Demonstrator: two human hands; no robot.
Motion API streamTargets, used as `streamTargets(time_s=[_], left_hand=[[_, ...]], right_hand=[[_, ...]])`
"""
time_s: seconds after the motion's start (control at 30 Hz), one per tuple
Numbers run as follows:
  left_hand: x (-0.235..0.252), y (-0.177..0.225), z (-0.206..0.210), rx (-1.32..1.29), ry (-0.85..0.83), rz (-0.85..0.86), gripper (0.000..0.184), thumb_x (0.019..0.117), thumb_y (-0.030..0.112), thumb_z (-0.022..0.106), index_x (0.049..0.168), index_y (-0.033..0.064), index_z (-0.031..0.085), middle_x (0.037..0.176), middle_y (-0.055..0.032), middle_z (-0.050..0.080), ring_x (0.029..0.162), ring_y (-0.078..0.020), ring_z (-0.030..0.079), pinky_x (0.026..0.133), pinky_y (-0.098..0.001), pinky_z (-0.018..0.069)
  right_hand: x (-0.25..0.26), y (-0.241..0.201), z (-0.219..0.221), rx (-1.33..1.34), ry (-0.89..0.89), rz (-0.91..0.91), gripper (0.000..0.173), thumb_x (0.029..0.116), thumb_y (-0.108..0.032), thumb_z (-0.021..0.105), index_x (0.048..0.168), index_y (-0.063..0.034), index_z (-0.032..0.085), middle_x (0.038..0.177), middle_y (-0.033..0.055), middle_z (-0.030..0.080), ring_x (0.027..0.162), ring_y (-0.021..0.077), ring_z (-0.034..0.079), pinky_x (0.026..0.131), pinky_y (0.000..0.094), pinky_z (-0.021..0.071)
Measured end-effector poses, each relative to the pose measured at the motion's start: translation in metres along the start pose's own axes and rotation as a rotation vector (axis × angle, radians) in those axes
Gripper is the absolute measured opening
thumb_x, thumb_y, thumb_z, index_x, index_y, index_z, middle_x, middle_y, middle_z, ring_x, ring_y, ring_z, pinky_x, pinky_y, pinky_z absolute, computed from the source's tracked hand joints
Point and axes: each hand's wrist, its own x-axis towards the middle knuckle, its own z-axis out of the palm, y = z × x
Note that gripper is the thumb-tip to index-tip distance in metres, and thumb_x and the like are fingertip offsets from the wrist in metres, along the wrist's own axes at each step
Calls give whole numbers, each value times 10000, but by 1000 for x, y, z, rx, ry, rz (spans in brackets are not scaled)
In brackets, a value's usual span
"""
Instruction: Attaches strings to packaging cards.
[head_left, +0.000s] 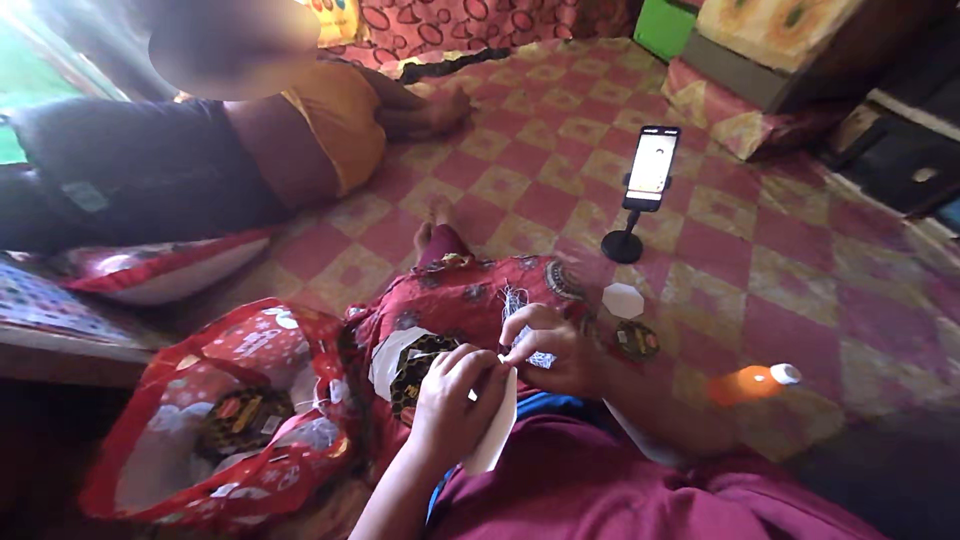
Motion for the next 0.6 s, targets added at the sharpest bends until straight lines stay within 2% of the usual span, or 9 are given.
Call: streamTargets(time_s=[0.07,0.13,0.17,0.2,0.27,0.37,0.43,0.5,0.6], left_hand=[[-3,-1,4,2,-3,-19,168,951,134,582,884,15,680,801,-91,671,782,-134,635,790,-257,503],[-6,-2,8,6,5,-30,153,931,115,594,870,7,684,790,-97,670,772,-145,636,784,-270,506],[-7,-2,10,14,10,-32,147,922,109,603,866,4,689,787,-101,676,768,-150,641,792,-284,507],[-8,-2,11,33,16,-31,143,922,110,609,866,8,692,787,-100,680,766,-151,646,804,-288,506],[-8,-2,15,90,54,-11,147,930,120,611,857,16,686,771,-96,671,749,-156,636,813,-291,492],[-5,-3,17,185,134,20,165,950,138,611,882,17,699,768,-100,685,746,-166,641,816,-296,475],[-5,-4,19,212,185,10,167,932,126,617,853,6,701,759,-110,695,742,-167,649,824,-288,478],[-7,-4,20,188,217,-34,164,920,121,624,831,1,691,747,-104,683,733,-147,640,827,-264,482],[-9,-4,22,70,263,-124,177,914,99,629,832,-43,695,739,-94,666,744,-77,623,792,-185,491]], right_hand=[[0,-2,-6,98,-121,96,76,882,-25,640,852,31,682,1150,216,671,1206,224,597,1066,328,447],[1,-5,-9,211,-201,197,69,791,52,588,799,98,639,1194,273,651,1225,247,599,1038,301,470],[1,-6,-9,285,-208,249,92,777,68,561,825,113,625,1186,255,656,1201,212,608,1007,280,479],[1,-7,-8,376,-196,306,132,783,74,539,882,113,616,1168,200,663,1152,142,618,967,245,492],[3,-10,-1,592,-139,425,221,816,76,498,1026,41,558,1121,34,649,1047,15,616,904,198,513],[8,-16,10,815,-22,597,258,872,76,498,1079,-78,478,1006,-77,663,915,-11,648,835,214,543],[11,-21,14,878,18,709,264,888,67,490,1096,-94,471,921,-104,672,851,-5,660,805,227,553],[12,-25,17,915,32,778,250,905,54,480,1115,-81,477,893,-93,674,826,21,669,802,250,570],[14,-30,20,791,25,761,234,904,50,499,1131,-7,510,876,-69,663,766,14,661,737,232,576]])
